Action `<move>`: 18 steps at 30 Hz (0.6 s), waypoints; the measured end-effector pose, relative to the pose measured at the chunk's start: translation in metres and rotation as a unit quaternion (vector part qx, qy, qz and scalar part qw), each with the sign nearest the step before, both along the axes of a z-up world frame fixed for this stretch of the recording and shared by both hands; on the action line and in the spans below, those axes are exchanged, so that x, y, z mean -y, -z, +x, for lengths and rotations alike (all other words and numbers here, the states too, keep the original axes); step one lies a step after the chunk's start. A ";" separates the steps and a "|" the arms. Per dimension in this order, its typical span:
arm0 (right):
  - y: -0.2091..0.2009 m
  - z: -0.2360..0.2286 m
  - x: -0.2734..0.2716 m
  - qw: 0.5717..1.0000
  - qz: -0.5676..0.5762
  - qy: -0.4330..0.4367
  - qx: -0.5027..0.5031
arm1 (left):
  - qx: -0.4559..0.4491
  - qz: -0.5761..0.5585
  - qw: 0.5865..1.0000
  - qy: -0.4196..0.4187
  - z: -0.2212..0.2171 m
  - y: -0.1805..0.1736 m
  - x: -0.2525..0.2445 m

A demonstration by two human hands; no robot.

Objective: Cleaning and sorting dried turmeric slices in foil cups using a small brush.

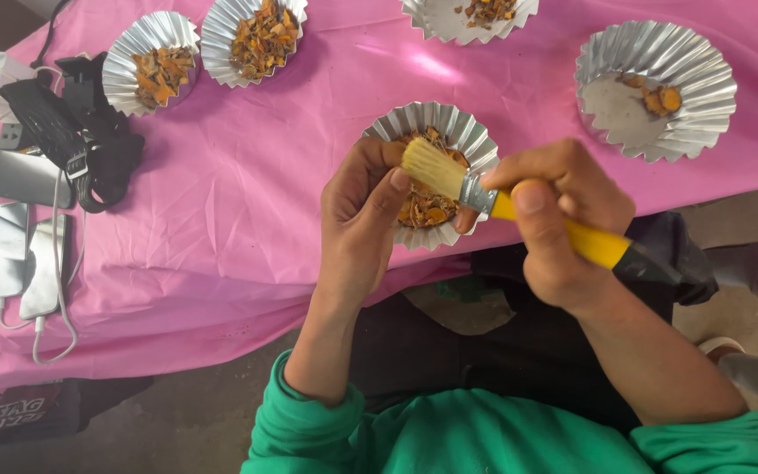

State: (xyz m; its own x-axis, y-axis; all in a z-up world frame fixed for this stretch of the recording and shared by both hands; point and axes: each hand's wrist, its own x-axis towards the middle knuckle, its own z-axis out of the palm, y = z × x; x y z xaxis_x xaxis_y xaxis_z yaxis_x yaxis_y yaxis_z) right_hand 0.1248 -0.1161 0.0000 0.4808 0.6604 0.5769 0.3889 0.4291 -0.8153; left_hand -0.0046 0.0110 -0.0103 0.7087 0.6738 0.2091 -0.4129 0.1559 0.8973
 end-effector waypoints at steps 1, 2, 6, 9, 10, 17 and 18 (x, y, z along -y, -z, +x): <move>0.006 0.004 -0.003 0.999 0.032 0.013 -0.030 | 0.017 -0.003 1.000 0.022 0.000 -0.001 0.000; 0.005 0.002 -0.004 0.999 0.031 0.014 -0.031 | 0.016 -0.004 1.000 0.022 -0.002 -0.001 0.001; 0.000 0.003 -0.008 0.988 0.062 -0.053 -0.128 | 0.048 -0.016 0.997 0.064 -0.001 0.000 0.001; 0.002 0.001 -0.007 0.987 0.061 -0.068 -0.135 | 0.056 -0.010 0.995 0.079 0.000 0.002 0.004; 0.003 0.002 -0.007 0.985 0.063 -0.082 -0.140 | 0.065 -0.005 0.994 0.087 0.001 0.002 0.005; -0.001 0.004 -0.008 0.988 0.040 -0.061 -0.135 | -0.044 0.073 0.996 0.020 0.000 -0.009 0.006; 0.002 0.006 -0.010 0.991 0.057 -0.044 -0.110 | -0.068 0.063 0.995 0.024 0.000 -0.009 0.006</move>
State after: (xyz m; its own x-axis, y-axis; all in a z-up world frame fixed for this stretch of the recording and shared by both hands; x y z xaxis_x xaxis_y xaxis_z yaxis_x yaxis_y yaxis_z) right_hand 0.1313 -0.1063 -0.0021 0.5464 0.6419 0.5380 0.1644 0.5476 -0.8204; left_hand -0.0050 0.0047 -0.0008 0.7665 0.6135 0.1900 -0.2809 0.0542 0.9582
